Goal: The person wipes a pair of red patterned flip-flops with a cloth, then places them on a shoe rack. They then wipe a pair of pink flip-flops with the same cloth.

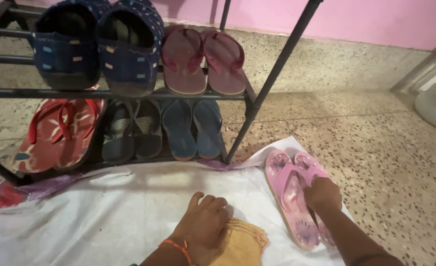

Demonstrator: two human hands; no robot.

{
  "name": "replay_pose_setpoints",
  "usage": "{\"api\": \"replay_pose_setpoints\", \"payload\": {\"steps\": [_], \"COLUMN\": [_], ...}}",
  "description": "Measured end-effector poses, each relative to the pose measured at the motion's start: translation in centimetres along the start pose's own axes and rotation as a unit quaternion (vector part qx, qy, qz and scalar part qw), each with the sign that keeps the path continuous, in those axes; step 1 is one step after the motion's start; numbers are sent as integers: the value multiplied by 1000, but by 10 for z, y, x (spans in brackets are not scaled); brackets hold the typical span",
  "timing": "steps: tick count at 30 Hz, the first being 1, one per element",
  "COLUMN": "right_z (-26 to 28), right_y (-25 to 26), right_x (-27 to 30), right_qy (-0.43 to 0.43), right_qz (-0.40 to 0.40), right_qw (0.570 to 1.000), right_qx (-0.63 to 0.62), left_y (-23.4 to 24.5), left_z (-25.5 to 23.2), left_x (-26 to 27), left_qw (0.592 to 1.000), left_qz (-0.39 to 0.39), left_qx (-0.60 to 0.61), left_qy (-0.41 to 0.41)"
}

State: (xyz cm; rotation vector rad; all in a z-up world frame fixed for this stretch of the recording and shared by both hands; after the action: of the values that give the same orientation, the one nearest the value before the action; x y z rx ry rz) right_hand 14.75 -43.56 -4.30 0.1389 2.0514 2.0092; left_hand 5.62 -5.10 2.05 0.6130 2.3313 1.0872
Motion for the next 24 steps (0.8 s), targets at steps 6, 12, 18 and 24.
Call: {"api": "replay_pose_setpoints", "payload": {"steps": [6,12,18,24], "right_z": [33,92,162,233], "right_y": [45,98,134,143], "right_x": [38,83,128,180], "right_qy": [-7,6,39,61], "right_qz": [26,54,76,120], "right_qw": [999,993,984,968], "right_qx": [-21,-104,-155,-209], "left_y": [-9,21,98,204], "left_z": [6,-7,-8,2], "left_x": [1,5,18,29], "left_qw": [998,997,987,989], "left_qz": [-2,68,81,-127], "left_qx": [-61,-20,76,39], "left_qy": [0,-19,115,61]}}
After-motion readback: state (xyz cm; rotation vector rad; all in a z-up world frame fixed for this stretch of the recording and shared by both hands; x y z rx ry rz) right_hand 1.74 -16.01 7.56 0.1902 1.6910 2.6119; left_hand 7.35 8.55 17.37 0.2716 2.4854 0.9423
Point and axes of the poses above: each hand's wrist, its own x-axis away from the middle knuckle, its own y-axis out of the back of the hand, z = x × y, the point moved 8 cm from there along -x, towards the middle knuckle, and after that the axes turned 8 degrees about y, right-handed, at the moved point
